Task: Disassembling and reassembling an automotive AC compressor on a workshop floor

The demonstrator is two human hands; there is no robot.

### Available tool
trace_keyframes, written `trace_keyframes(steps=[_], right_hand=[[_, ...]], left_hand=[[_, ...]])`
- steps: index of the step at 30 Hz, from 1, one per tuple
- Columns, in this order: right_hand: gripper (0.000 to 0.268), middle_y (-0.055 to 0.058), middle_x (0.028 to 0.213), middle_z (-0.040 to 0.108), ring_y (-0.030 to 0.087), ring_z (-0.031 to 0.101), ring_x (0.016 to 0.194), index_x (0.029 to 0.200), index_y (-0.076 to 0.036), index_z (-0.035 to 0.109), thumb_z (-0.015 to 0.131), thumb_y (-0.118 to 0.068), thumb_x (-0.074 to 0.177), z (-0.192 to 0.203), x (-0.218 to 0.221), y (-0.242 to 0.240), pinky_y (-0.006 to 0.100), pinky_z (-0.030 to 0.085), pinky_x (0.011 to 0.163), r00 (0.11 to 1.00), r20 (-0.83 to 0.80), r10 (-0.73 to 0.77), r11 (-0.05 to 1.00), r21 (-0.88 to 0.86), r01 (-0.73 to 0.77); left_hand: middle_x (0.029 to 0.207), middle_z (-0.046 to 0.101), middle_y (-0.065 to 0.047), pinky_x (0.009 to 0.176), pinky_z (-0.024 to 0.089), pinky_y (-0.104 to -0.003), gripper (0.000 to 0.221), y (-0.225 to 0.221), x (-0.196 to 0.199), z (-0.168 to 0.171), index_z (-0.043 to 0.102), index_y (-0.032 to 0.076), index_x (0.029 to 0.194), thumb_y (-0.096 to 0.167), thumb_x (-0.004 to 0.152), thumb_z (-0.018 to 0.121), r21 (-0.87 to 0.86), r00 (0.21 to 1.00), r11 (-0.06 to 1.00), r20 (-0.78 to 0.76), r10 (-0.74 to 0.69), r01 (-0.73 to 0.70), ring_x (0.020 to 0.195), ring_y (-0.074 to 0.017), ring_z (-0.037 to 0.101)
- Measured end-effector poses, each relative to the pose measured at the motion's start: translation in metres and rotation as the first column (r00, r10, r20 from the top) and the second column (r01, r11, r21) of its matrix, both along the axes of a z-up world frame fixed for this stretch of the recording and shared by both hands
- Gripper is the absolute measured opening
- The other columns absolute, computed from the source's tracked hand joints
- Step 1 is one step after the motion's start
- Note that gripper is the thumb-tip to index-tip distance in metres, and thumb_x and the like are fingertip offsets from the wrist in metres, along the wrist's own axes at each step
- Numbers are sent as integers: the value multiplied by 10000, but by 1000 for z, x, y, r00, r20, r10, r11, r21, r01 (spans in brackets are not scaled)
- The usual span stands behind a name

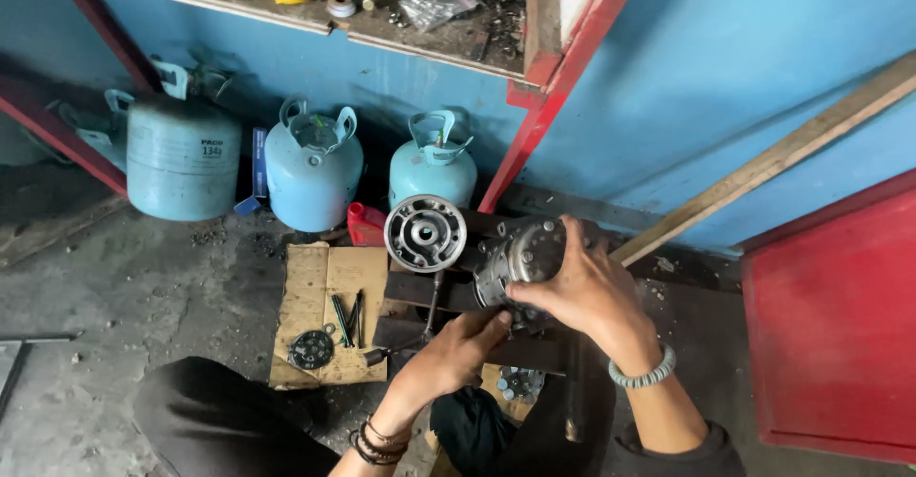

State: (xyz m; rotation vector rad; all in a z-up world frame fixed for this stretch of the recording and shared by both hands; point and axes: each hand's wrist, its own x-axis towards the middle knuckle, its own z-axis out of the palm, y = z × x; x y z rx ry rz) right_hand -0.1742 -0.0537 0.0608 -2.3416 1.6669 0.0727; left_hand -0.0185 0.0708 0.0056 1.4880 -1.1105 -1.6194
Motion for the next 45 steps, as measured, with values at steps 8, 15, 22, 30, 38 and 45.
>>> trace_keyframes(steps=[8, 15, 22, 30, 38, 45], right_hand=[[1220, 365, 1286, 519, 538, 637, 1080, 1581, -115, 221, 720, -767, 678, 30, 29, 19, 572, 568, 809, 991, -109, -76, 992, 88, 85], [1215, 421, 1401, 425, 578, 547, 1248, 1584, -100, 208, 660, -822, 719, 38, 41, 24, 675, 506, 961, 991, -85, -102, 981, 158, 114], [1112, 390, 1528, 320, 594, 408, 1327, 1573, -40, 314, 552, -809, 805, 48, 58, 54, 759, 387, 989, 989, 143, 21, 979, -205, 9], [571, 274, 1294, 523, 498, 601, 1136, 1354, 33, 530, 760, -88, 846, -1, 128, 65, 582, 522, 896, 730, 420, 539, 780, -577, -243], [164, 88, 956, 640, 224, 642, 842, 1085, -28, 641, 639, -64, 924, -122, 202, 169, 332, 553, 824, 202, 893, 402, 898, -342, -278], [420, 87, 1230, 599, 217, 601, 1126, 1295, -103, 529, 617, -159, 888, -261, 245, 192, 373, 565, 970, 591, 786, -184, 847, 432, -310]], left_hand=[[874, 762, -153, 678, 589, -340, 347, 7, 45, 8, 746, 41, 1157, 301, 996, 582, -359, 916, 875, 110, 386, -325, 768, -253, 723], [1328, 529, -411, 1072, 403, -689, 664, -48, 103, -42, 436, -17, 1512, 365, 998, 611, -588, 764, 698, 199, 614, -408, 1276, -607, 499], [1082, 778, -96, 967, 557, -510, 313, -72, 118, -87, 705, 242, 1278, 332, 1006, 579, -478, 773, 804, 336, 539, -353, 1083, -367, 707], [1079, 760, -203, 935, 544, -545, 342, -35, 152, -55, 711, 90, 1287, 263, 1009, 611, -620, 726, 601, 74, 684, -504, 1078, -418, 702], [1059, 725, -178, 731, 554, -379, 381, 61, 222, -143, 658, -45, 1296, 210, 1025, 577, -375, 491, 402, -181, 852, -836, 894, -194, 638], [1070, 727, -189, 582, 645, -320, 415, 70, 269, -372, 635, -36, 1308, 231, 992, 604, -85, 159, 149, -133, 978, -985, 770, -207, 699]])
